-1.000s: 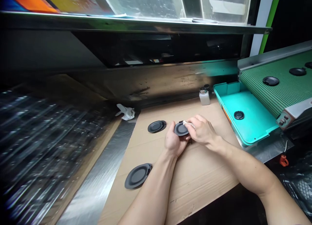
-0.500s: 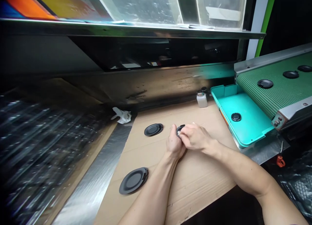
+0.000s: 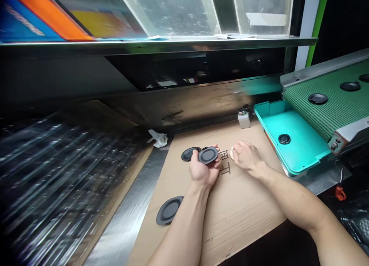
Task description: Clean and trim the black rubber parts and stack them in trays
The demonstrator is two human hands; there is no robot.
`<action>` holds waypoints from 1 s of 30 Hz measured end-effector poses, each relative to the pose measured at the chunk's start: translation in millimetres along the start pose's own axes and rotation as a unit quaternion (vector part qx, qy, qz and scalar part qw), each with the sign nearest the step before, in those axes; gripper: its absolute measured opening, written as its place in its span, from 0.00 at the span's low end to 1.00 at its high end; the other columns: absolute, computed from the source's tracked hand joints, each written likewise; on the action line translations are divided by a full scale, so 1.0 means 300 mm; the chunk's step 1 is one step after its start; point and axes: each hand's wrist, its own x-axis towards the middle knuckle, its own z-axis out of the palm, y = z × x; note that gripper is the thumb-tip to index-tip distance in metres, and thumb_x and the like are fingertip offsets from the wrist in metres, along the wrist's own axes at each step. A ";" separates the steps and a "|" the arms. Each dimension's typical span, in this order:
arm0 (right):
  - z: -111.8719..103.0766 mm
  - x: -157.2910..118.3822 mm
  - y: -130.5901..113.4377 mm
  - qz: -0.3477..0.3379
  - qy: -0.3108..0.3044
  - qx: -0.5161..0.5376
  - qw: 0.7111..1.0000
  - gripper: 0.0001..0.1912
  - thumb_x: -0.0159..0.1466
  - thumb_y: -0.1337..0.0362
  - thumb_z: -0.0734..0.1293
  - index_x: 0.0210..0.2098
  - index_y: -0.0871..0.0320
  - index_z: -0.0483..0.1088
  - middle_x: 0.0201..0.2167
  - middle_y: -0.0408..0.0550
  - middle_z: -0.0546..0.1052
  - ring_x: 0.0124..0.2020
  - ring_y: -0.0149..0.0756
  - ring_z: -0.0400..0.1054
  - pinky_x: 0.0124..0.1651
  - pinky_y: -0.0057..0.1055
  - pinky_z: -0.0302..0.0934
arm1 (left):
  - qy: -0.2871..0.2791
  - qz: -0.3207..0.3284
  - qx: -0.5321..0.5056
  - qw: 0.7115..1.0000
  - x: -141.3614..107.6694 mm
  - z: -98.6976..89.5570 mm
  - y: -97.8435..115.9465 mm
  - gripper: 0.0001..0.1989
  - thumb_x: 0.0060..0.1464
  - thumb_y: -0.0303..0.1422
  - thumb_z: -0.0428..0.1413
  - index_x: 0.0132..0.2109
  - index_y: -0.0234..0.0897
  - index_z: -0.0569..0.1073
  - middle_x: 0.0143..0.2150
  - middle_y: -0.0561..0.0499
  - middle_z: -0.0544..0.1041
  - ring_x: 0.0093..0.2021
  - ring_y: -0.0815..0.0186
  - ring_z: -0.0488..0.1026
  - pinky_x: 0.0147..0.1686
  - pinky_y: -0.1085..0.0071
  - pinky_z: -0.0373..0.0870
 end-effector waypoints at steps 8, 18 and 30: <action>-0.023 -0.001 0.016 0.029 0.009 -0.134 0.991 0.16 0.71 0.64 0.59 0.53 0.60 0.72 0.55 0.63 0.71 0.54 0.52 0.61 0.54 0.44 0.56 | -0.061 -0.048 -0.089 0.993 -0.032 0.010 0.034 0.25 0.67 0.46 0.39 0.42 0.32 0.74 0.32 0.47 0.72 0.22 0.69 0.65 0.17 0.74 0.59; 0.017 -0.006 -0.024 -0.012 0.038 0.001 0.999 0.19 0.73 0.58 0.57 0.59 0.55 0.70 0.57 0.57 0.71 0.51 0.46 0.62 0.55 0.39 0.56 | 0.029 0.071 0.029 0.997 0.011 0.012 -0.036 0.31 0.67 0.53 0.39 0.43 0.31 0.76 0.32 0.46 0.76 0.26 0.67 0.73 0.24 0.74 0.68; 0.052 -0.007 -0.016 -0.010 0.001 -0.048 0.999 0.21 0.74 0.59 0.54 0.61 0.51 0.69 0.61 0.55 0.68 0.52 0.49 0.59 0.55 0.44 0.57 | 0.056 -0.056 -0.054 0.995 0.035 -0.009 -0.014 0.23 0.70 0.44 0.38 0.44 0.32 0.72 0.45 0.38 0.79 0.40 0.60 0.78 0.39 0.64 0.75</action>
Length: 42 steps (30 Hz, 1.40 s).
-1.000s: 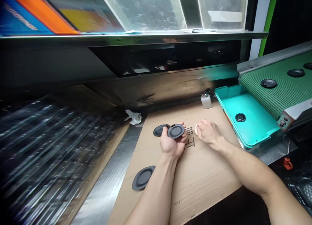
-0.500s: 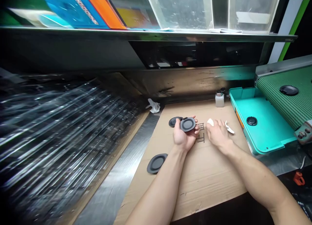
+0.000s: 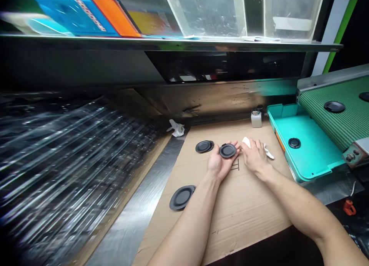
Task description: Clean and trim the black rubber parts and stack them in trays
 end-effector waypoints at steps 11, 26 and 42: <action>0.003 -0.005 0.007 0.009 -0.055 -0.004 0.998 0.18 0.71 0.61 0.57 0.56 0.53 0.71 0.55 0.55 0.72 0.53 0.49 0.61 0.59 0.47 0.53 | -0.104 0.297 0.329 0.890 -0.125 0.049 -0.034 0.28 0.55 0.41 0.62 0.58 0.37 0.63 0.50 0.41 0.79 0.49 0.58 0.78 0.50 0.59 0.73; -0.045 -0.002 -0.006 0.052 -0.093 0.058 0.993 0.19 0.69 0.59 0.60 0.57 0.55 0.70 0.53 0.56 0.73 0.54 0.49 0.62 0.64 0.47 0.51 | -0.071 0.524 0.559 0.639 -0.200 0.071 -0.073 0.49 0.48 0.38 0.69 0.70 0.40 0.51 0.53 0.43 0.80 0.56 0.58 0.76 0.58 0.60 0.72; -0.006 -0.005 0.014 -0.014 -0.063 -0.034 0.997 0.18 0.73 0.59 0.56 0.55 0.55 0.71 0.54 0.57 0.72 0.52 0.48 0.61 0.57 0.45 0.53 | 0.041 0.337 0.757 0.558 -0.016 -0.105 -0.003 0.17 0.65 0.38 0.47 0.48 0.36 0.78 0.50 0.35 0.77 0.56 0.46 0.70 0.59 0.47 0.62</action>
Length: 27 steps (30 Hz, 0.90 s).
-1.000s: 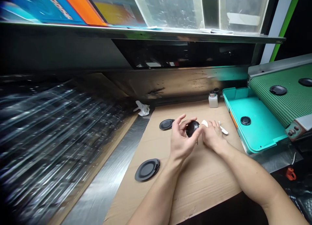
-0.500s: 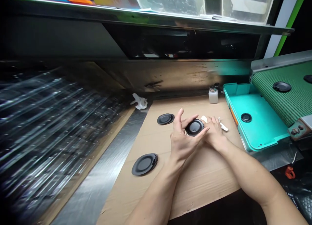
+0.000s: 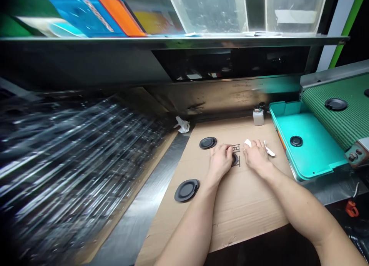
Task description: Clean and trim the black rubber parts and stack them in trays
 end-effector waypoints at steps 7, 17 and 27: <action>0.014 -0.001 0.010 -0.003 0.002 0.019 1.000 0.18 0.72 0.60 0.56 0.55 0.56 0.71 0.54 0.59 0.72 0.53 0.50 0.60 0.58 0.47 0.51 | -0.115 0.077 -0.021 0.990 -0.166 -0.137 0.040 0.26 0.53 0.36 0.61 0.59 0.38 0.71 0.56 0.39 0.76 0.59 0.49 0.68 0.59 0.51 0.65; 0.040 0.002 0.009 -0.009 0.024 0.030 0.999 0.16 0.72 0.61 0.56 0.49 0.57 0.73 0.50 0.59 0.73 0.50 0.48 0.61 0.58 0.46 0.52 | -0.164 -0.067 0.043 0.983 -0.268 -0.474 -0.172 0.32 0.50 0.38 0.57 0.63 0.39 0.69 0.61 0.42 0.75 0.62 0.51 0.71 0.64 0.53 0.62; 0.031 -0.001 -0.007 -0.003 0.027 0.041 0.999 0.13 0.69 0.64 0.60 0.46 0.59 0.74 0.46 0.57 0.75 0.49 0.46 0.64 0.55 0.44 0.55 | -0.218 0.013 0.070 0.973 -0.216 -0.421 -0.242 0.24 0.42 0.50 0.62 0.47 0.48 0.80 0.54 0.46 0.80 0.57 0.46 0.74 0.61 0.51 0.68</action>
